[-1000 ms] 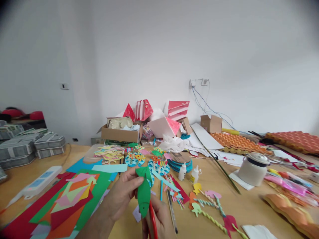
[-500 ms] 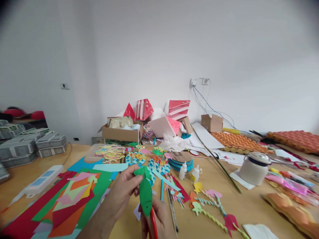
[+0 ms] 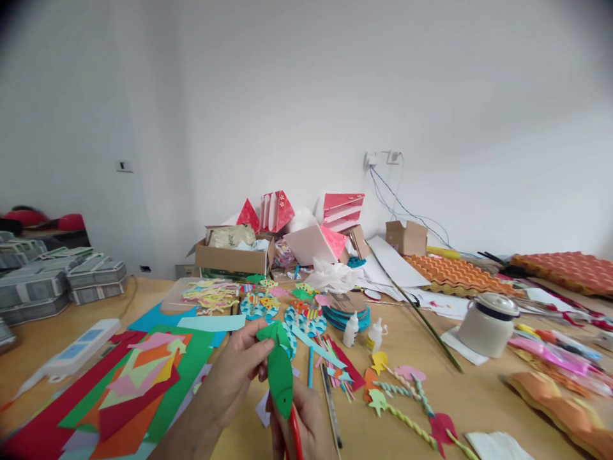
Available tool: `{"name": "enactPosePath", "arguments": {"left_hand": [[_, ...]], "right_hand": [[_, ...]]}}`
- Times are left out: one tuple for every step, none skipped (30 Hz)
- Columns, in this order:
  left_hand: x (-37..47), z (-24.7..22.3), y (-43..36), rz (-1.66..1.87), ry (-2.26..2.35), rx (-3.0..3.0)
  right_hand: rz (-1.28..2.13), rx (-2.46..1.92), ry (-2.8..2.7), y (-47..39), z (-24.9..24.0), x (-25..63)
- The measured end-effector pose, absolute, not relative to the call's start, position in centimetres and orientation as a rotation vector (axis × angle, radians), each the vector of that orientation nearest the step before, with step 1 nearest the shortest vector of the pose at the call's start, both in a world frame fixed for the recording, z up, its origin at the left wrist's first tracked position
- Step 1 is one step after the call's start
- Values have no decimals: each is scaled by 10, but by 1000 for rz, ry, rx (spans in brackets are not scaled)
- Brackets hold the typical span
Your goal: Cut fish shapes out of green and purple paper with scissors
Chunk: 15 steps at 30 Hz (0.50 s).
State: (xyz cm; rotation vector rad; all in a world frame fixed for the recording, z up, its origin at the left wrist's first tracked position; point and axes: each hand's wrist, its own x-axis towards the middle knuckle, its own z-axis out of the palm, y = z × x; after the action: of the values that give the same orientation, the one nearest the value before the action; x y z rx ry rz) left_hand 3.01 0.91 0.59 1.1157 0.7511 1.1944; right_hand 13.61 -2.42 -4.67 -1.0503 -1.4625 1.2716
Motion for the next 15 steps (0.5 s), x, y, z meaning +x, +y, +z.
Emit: {"name": "enactPosePath", "arguments": {"left_hand": [[30,6,9,1195,750,1113],[30,6,9,1195,748,1112],[30,6,9,1193,744,1113],[30,5,9,1191,740,1114],[30,5,9,1187,737,1115],[30,4,9,1183,735,1115],[30,4,9,1181,732,1116],[30,3,9,1177,729,1119],[30,3,9,1175,727,1122],[30,2,9,1173,726,1124],[30,2,9,1171,726,1126],[29,2,9,1170,728,1127],[29,2,9,1169,730,1127],[29,3,9,1168,731,1126],[29,3,8,1167,731,1126]], "right_hand": [[1266,-1045,-1463,-24,-47,136],[1262,-1039,-1463,-24,-48,135],[1259,-1036,-1462,-24,-49,135],[1256,-1037,-1458,-23,-50,135],[1253,-1041,-1454,-23,-51,134],[1243,-1047,-1452,-22,-53,134],[1221,-1052,-1452,-22,-54,134],[1186,-1061,-1454,-22,-55,133],[1141,-1069,-1458,-22,-55,134],[1090,-1074,-1462,-22,-55,134],[1044,-1080,-1459,-23,-54,134],[1010,-1085,-1450,-24,-53,134],[993,-1086,-1437,-25,-51,134],[990,-1084,-1427,-26,-49,135],[994,-1083,-1425,-27,-48,135]]}}
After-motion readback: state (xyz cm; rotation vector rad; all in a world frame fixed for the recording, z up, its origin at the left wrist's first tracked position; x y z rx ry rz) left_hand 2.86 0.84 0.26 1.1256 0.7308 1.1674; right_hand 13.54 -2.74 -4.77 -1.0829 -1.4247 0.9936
